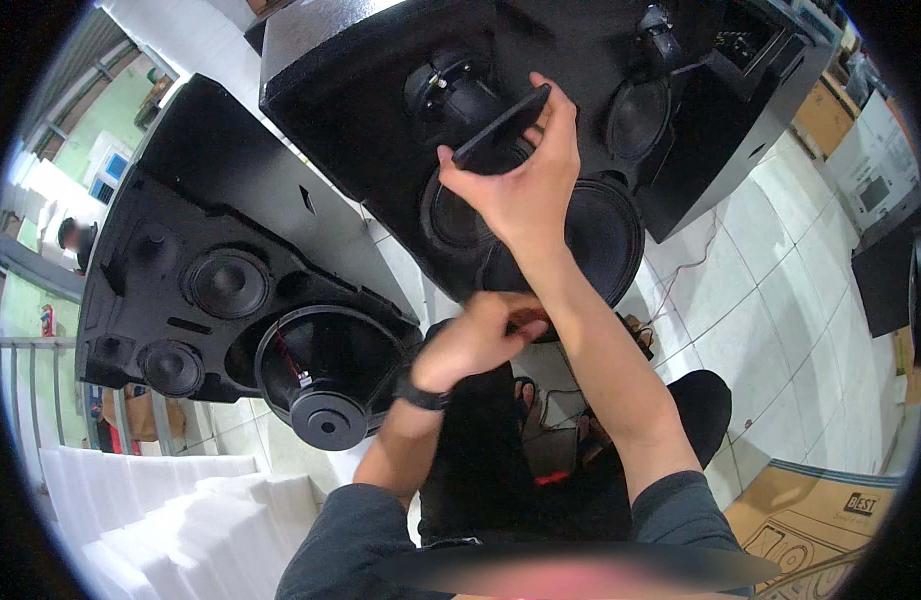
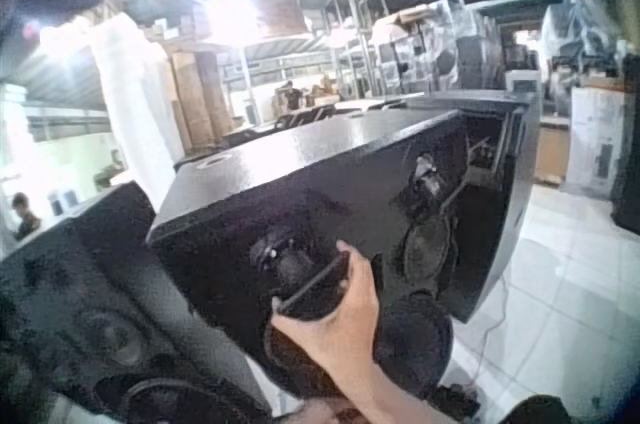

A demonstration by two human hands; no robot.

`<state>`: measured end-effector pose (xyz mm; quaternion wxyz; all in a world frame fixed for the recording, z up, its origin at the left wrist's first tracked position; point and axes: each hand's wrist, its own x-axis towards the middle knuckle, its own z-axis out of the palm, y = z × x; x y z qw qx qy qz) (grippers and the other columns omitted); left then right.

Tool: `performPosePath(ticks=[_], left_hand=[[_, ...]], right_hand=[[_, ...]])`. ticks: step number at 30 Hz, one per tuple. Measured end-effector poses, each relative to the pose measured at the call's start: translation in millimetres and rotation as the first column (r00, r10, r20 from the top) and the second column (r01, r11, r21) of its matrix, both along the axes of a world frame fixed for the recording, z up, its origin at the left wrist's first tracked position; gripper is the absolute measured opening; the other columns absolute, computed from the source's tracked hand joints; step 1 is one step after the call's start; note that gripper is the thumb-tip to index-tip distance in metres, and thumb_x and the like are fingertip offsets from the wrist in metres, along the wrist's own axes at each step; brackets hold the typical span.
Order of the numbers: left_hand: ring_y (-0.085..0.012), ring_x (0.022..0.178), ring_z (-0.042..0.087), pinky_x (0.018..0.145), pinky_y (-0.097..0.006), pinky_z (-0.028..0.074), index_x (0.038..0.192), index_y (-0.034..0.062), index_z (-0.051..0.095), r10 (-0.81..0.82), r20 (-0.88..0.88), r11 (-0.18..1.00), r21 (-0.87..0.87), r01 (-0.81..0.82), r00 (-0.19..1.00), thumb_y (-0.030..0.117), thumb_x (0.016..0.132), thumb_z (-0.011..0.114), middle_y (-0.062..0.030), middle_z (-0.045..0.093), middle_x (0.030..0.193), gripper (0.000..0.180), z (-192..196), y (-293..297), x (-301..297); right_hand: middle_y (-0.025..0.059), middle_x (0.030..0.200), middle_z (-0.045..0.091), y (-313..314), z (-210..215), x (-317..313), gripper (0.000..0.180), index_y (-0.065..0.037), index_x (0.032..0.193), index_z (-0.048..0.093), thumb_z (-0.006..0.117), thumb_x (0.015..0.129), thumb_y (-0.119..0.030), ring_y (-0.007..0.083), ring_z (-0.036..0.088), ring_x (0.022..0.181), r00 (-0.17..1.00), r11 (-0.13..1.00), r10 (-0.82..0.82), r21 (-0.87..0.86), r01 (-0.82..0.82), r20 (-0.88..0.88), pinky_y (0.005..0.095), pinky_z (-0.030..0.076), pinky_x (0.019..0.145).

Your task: The person assembles a multi-speaker unit by installing small drivers into a black enclosure, connecting wires, and securing components. They then move to connect power and test the system with another person nearby.

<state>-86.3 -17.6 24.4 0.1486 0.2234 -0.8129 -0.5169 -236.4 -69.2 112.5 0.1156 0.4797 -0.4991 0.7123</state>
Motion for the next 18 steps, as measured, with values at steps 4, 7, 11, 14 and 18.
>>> performPosePath(ticks=[4, 7, 11, 14, 18], left_hand=[[-0.0142, 0.095, 0.072, 0.079, -0.029, 0.058, 0.111, -0.0007, 0.073, 0.369, -0.199, 0.864, -0.287, -0.415, 0.908, 0.01, 0.097, 0.069, -0.0108, 0.076, 0.102, 0.018, 115.1, -15.9, 32.5], [-0.0146, 0.08, 0.074, 0.069, -0.025, 0.056, 0.117, -0.001, 0.071, 0.56, -0.355, 0.649, -0.374, -0.662, 0.749, 0.015, 0.098, 0.068, -0.0121, 0.077, 0.093, 0.025, 157.0, -36.0, 15.1], [-0.0206, 0.071, 0.075, 0.067, -0.032, 0.057, 0.121, 0.0031, 0.071, 0.554, -0.385, 0.456, -0.602, -0.655, 0.738, 0.016, 0.094, 0.068, -0.0128, 0.077, 0.088, 0.03, 172.0, -32.9, 0.7], [-0.0254, 0.074, 0.075, 0.072, -0.036, 0.058, 0.12, 0.0043, 0.072, 0.548, -0.418, 0.406, -0.624, -0.667, 0.724, 0.016, 0.091, 0.067, -0.0146, 0.076, 0.09, 0.031, 172.1, -23.2, -2.0], [-0.0226, 0.076, 0.076, 0.07, -0.032, 0.058, 0.12, 0.0029, 0.071, 0.567, -0.412, 0.382, -0.635, -0.671, 0.713, 0.016, 0.092, 0.071, -0.0148, 0.077, 0.096, 0.031, 163.2, -14.9, -5.8]], right_hand=[[0.0207, 0.119, 0.061, -5.7, 4.4, 0.6, 0.098, 0.001, 0.134, 0.049, 0.095, 0.051, -0.024, 0.0369, 0.063, 0.109, 0.997, 0.997, -0.07, -0.025, 0.069, -0.045, 0.0428, 0.052, 0.096], [0.0215, 0.12, 0.058, -10.6, 11.1, 4.0, 0.1, 0.0, 0.131, 0.05, 0.096, 0.046, -0.021, 0.0434, 0.056, 0.115, 0.997, 0.994, -0.073, -0.083, 0.07, -0.033, 0.0487, 0.048, 0.099], [0.0197, 0.12, 0.058, -6.8, 16.3, 0.6, 0.099, -0.001, 0.13, 0.052, 0.097, 0.043, -0.019, 0.0413, 0.057, 0.113, 0.992, 0.997, -0.071, -0.037, 0.067, -0.101, 0.047, 0.049, 0.098], [0.0166, 0.121, 0.059, -2.8, 20.6, -12.2, 0.098, -0.004, 0.13, 0.054, 0.097, 0.043, -0.018, 0.0393, 0.057, 0.112, 0.962, 0.999, -0.044, -0.042, 0.033, -0.27, 0.0455, 0.05, 0.097], [0.0116, 0.122, 0.059, -1.3, 32.2, -32.1, 0.097, -0.013, 0.134, 0.056, 0.096, 0.046, -0.017, 0.0357, 0.057, 0.112, 0.859, 0.997, -0.001, -0.069, -0.04, -0.512, 0.0449, 0.05, 0.097]])
